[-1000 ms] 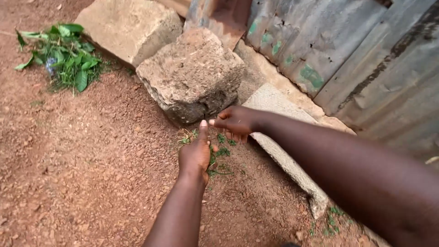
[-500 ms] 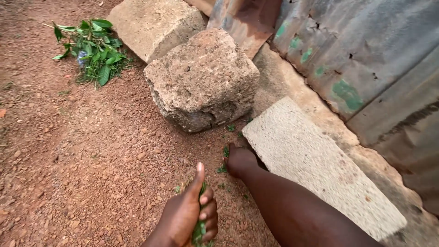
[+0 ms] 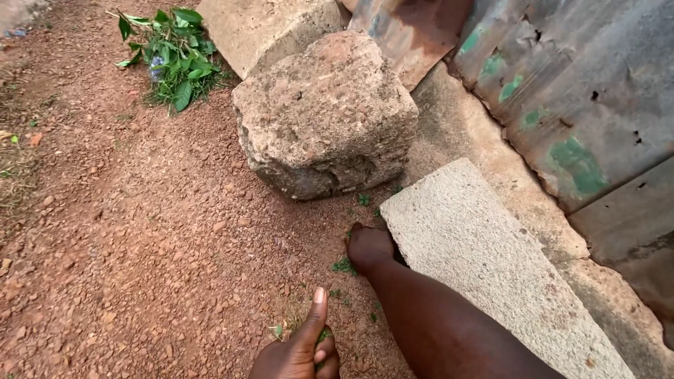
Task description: Pulling small weeds from the ground by hand and using a machete to clear growth near structures.
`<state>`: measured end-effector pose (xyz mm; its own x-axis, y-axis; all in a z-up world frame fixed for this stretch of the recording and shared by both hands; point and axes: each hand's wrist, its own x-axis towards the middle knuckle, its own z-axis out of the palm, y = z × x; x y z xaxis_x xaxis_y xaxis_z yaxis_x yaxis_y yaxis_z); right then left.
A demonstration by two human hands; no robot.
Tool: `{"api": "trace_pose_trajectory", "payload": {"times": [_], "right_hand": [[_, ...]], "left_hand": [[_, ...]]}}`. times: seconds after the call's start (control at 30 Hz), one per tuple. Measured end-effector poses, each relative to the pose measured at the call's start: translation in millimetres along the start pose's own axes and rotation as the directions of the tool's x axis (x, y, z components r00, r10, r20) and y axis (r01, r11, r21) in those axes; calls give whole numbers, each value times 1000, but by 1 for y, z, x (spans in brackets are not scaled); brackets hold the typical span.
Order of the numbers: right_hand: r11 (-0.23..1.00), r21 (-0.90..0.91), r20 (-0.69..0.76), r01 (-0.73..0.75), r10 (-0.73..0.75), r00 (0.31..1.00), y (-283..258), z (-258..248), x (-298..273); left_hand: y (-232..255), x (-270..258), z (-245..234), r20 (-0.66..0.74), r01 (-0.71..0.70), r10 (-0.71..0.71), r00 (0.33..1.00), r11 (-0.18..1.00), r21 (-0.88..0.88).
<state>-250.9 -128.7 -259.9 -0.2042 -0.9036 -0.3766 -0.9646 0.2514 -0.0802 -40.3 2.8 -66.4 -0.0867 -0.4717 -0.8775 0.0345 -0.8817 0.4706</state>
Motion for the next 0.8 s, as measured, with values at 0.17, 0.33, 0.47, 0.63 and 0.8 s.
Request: {"api": "trace_pose_trajectory", "payload": {"times": [0.17,0.33,0.47,0.63,0.8], "right_hand": [[996,-14,41,84,-83,996,-6,-31,-19],[751,647,47,132,-212,976,-10,-34,-28],[606,786,73,122,-287,955,-52,-80,-67],[562,757,59,334,-568,821,-105,-146,-145],[472,759,-109,448,-586,803,-126,-148,-162]], "left_hand": [[-10,16,-16,-117,-84,75,990,993,-80],[-3,41,-34,79,-2,12,997,993,-120],[3,57,-50,112,-54,73,991,984,-168],[14,76,-55,221,-169,286,932,885,-434],[51,18,-39,92,-223,290,953,871,-437]]}}
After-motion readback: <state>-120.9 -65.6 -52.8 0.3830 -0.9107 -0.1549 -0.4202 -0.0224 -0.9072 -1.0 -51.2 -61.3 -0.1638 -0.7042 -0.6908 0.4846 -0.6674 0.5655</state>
